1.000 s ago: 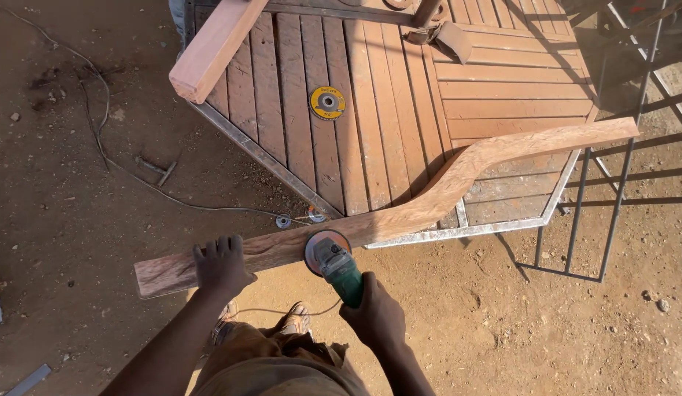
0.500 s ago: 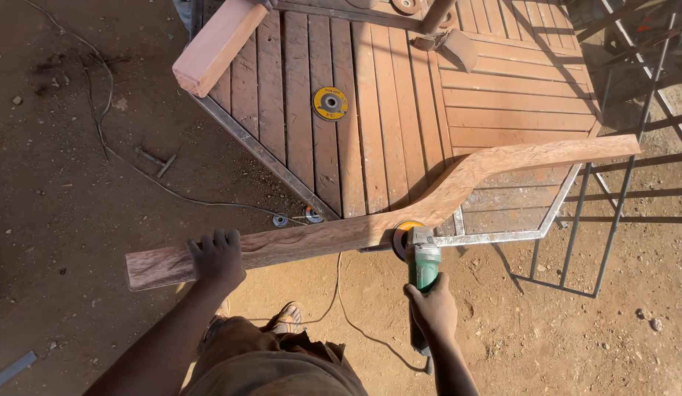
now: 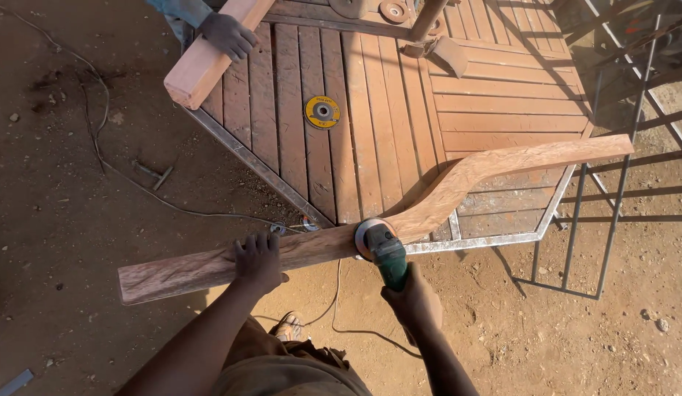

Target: Sanding a curved wooden plank using a handheld angle grinder

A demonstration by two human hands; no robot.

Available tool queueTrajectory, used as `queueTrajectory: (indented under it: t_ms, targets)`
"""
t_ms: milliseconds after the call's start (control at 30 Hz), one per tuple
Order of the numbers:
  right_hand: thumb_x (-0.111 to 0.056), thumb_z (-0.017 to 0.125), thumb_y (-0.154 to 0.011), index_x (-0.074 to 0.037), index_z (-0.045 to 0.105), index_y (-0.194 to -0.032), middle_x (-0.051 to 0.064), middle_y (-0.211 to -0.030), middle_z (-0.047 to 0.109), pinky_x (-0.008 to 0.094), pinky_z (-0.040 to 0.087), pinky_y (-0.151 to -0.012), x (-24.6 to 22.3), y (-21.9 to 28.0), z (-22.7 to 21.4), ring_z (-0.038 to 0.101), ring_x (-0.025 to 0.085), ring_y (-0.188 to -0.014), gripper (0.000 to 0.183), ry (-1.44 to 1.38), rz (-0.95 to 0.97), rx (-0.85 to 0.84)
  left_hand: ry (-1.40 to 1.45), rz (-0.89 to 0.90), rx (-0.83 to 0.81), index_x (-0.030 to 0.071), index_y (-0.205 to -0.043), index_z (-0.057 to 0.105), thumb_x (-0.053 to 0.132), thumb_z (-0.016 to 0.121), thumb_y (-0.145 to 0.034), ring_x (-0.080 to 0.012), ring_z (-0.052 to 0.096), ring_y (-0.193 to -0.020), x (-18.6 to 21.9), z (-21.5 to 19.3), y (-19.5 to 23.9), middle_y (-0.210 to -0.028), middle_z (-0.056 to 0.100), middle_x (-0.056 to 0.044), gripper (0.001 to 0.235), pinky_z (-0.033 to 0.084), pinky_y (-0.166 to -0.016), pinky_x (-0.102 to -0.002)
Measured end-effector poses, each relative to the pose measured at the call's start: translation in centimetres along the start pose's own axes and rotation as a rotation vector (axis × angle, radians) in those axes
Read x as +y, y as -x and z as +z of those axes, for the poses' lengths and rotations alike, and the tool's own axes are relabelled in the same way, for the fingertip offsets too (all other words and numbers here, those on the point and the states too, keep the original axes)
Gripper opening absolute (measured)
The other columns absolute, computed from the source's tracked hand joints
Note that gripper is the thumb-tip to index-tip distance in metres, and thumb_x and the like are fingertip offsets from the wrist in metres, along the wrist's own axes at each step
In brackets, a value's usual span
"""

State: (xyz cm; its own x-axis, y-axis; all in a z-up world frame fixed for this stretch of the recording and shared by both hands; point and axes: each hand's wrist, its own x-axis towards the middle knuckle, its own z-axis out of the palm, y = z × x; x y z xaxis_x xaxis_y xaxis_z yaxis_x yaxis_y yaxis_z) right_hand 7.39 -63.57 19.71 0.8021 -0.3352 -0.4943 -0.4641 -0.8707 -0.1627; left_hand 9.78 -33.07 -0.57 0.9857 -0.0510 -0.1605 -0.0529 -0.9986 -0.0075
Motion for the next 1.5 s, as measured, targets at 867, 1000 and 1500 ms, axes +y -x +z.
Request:
queueTrajectory:
  t_ms: [867,1000,1500]
  targets:
    - [-0.045,0.07,-0.075,-0.019,0.047,-0.113,0.014,-0.1,0.075,0.056,0.049,-0.072,1.3,-2.5,-0.3,0.068,0.047,-0.09,0.051,-0.006,-0.032,0.014,0.034,-0.046,-0.236,0.023,-0.132,0.042,0.03,0.086,-0.067,-0.0353,0.047,-0.119,2.7,-3.6,-1.7,-0.136,0.046,-0.014,0.079,0.038,-0.102,-0.057]
    - [-0.044,0.075,-0.079,-0.012,0.045,-0.122,0.029,-0.113,0.072,0.063,0.053,-0.095,4.7,-4.7,-1.8,0.069,0.051,-0.112,0.061,-0.09,-0.002,0.088,0.056,-0.023,-0.082,0.017,-0.116,0.046,0.022,0.089,-0.064,-0.0358,0.053,-0.102,2.8,-4.9,-0.7,-0.108,0.049,-0.013,0.068,0.04,-0.083,-0.055]
    - [-0.036,0.077,-0.075,-0.015,0.046,-0.11,0.017,-0.103,0.073,0.058,0.049,-0.062,-0.8,0.3,2.6,0.069,0.049,-0.08,0.051,0.044,-0.284,-0.07,0.007,-0.034,-0.053,0.021,-0.128,0.048,0.03,0.085,-0.061,-0.0348,0.053,-0.107,2.5,-1.7,-1.6,-0.121,0.053,-0.011,0.078,0.044,-0.093,-0.054]
